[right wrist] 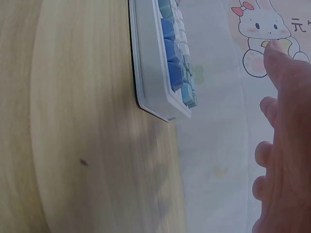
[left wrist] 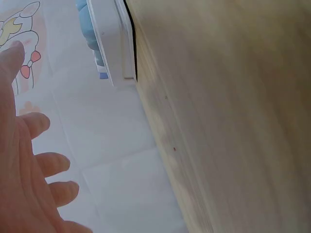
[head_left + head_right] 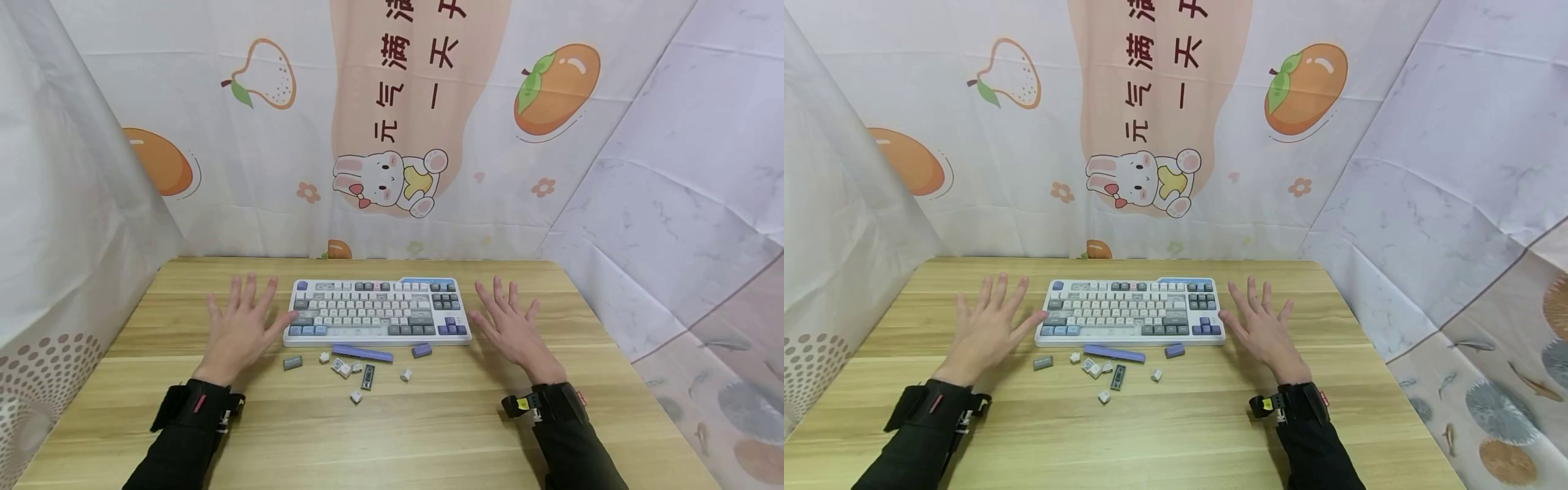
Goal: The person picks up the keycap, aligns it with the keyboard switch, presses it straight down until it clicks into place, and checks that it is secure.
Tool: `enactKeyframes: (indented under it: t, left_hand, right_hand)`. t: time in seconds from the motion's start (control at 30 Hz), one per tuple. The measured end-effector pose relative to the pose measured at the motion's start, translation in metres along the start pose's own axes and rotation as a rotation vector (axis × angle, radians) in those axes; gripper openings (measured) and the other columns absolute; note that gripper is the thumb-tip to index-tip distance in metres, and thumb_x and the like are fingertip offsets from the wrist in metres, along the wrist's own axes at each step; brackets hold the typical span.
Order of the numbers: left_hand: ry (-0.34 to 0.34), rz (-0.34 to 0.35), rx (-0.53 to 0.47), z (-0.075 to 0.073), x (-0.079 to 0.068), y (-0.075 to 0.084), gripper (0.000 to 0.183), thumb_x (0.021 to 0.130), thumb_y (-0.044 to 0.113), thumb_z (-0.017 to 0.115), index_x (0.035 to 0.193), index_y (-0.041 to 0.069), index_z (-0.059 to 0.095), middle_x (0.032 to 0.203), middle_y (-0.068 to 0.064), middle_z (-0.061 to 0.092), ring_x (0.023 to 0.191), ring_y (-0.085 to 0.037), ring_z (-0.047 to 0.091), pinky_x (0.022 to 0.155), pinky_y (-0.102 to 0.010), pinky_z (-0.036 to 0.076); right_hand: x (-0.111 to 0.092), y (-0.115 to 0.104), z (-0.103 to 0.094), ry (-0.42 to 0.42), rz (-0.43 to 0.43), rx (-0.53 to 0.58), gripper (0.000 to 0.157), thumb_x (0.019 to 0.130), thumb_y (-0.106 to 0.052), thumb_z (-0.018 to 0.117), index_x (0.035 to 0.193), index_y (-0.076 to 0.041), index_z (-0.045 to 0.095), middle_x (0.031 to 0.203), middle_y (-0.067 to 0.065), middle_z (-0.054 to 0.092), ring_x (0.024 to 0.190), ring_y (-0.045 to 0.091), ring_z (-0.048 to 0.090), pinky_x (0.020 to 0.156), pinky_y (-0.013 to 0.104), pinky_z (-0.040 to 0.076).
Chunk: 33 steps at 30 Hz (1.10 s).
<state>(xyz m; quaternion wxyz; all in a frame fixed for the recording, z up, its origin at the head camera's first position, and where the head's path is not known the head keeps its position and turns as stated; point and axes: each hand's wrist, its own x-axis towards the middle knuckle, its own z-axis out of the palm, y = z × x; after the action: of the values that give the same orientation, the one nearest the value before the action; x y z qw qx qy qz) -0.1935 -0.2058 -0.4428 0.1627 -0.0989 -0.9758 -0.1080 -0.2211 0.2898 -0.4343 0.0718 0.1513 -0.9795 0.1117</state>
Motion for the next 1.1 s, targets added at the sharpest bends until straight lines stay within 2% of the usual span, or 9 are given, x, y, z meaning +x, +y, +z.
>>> enactKeyframes:
  t: [0.1,0.2,0.33,0.5,0.67,0.8,0.93,1.1]
  left_hand:
    - [-0.054,0.005,-0.075,0.0,0.001,0.001,0.081,0.091,0.065,0.037,0.152,0.013,0.02,0.154,-0.027,0.011,0.14,-0.041,-0.003,0.101,-0.068,-0.009]
    - [-0.086,0.032,-0.189,0.001,0.002,0.003,0.082,0.092,0.063,0.04,0.152,0.012,0.02,0.154,-0.027,0.014,0.14,-0.043,0.006,0.105,-0.067,0.005]
    - [-0.061,0.104,-0.287,0.005,0.003,0.005,0.078,0.091,0.056,0.05,0.149,0.009,0.029,0.15,-0.027,0.025,0.135,-0.045,0.024,0.104,-0.062,0.023]
    - [-0.017,0.174,-0.295,0.009,0.002,0.008,0.066,0.09,0.042,0.06,0.141,0.004,0.044,0.141,-0.029,0.04,0.126,-0.046,0.039,0.099,-0.06,0.033]
    - [-0.069,0.21,-0.288,0.01,0.001,0.012,0.062,0.088,0.036,0.064,0.137,0.002,0.048,0.137,-0.03,0.044,0.122,-0.045,0.043,0.098,-0.058,0.036]
    - [-0.111,0.214,-0.289,0.01,0.0,0.014,0.062,0.087,0.034,0.066,0.136,0.001,0.049,0.135,-0.029,0.046,0.121,-0.044,0.045,0.098,-0.056,0.037]
    - [-0.171,0.189,-0.293,0.012,-0.001,0.015,0.057,0.088,0.032,0.065,0.134,0.001,0.052,0.135,-0.025,0.047,0.122,-0.039,0.046,0.098,-0.053,0.039]
    - [-0.208,0.186,-0.296,0.013,-0.002,0.016,0.05,0.09,0.03,0.063,0.131,0.004,0.056,0.136,-0.023,0.048,0.122,-0.037,0.047,0.097,-0.051,0.04]
  right_hand:
    - [0.0,0.0,0.0,-0.005,0.0,0.01,0.067,0.098,-0.057,0.029,0.154,-0.026,0.009,0.157,0.012,-0.008,0.138,0.036,-0.018,0.093,0.067,-0.024]
    - [0.0,-0.001,0.001,-0.013,0.001,0.017,0.068,0.098,-0.057,0.029,0.154,-0.025,0.01,0.157,0.013,-0.008,0.138,0.036,-0.018,0.093,0.067,-0.023]
    - [0.001,-0.003,0.001,-0.02,0.004,0.021,0.07,0.096,-0.059,0.03,0.154,-0.025,0.01,0.157,0.013,-0.006,0.138,0.037,-0.017,0.094,0.07,-0.019]
    - [0.001,-0.004,0.002,-0.016,0.003,0.036,0.072,0.094,-0.061,0.034,0.154,-0.028,0.01,0.157,0.013,-0.003,0.139,0.037,-0.013,0.095,0.069,-0.019]
    - [0.003,-0.004,0.002,0.014,-0.041,0.061,0.072,0.093,-0.057,0.043,0.153,-0.025,0.018,0.157,0.016,0.008,0.14,0.041,-0.001,0.097,0.067,-0.017]
    - [0.003,-0.006,0.001,0.029,-0.078,0.096,0.067,0.093,-0.048,0.052,0.15,-0.02,0.03,0.154,0.02,0.019,0.138,0.044,0.012,0.099,0.07,-0.008]
    - [0.003,-0.009,0.004,0.02,-0.107,0.123,0.061,0.093,-0.04,0.056,0.145,-0.014,0.04,0.151,0.019,0.031,0.135,0.041,0.028,0.101,0.071,0.005]
    - [0.003,-0.016,0.006,0.044,-0.179,0.176,0.047,0.092,-0.031,0.06,0.135,-0.01,0.053,0.135,0.016,0.053,0.122,0.033,0.049,0.1,0.059,0.032]
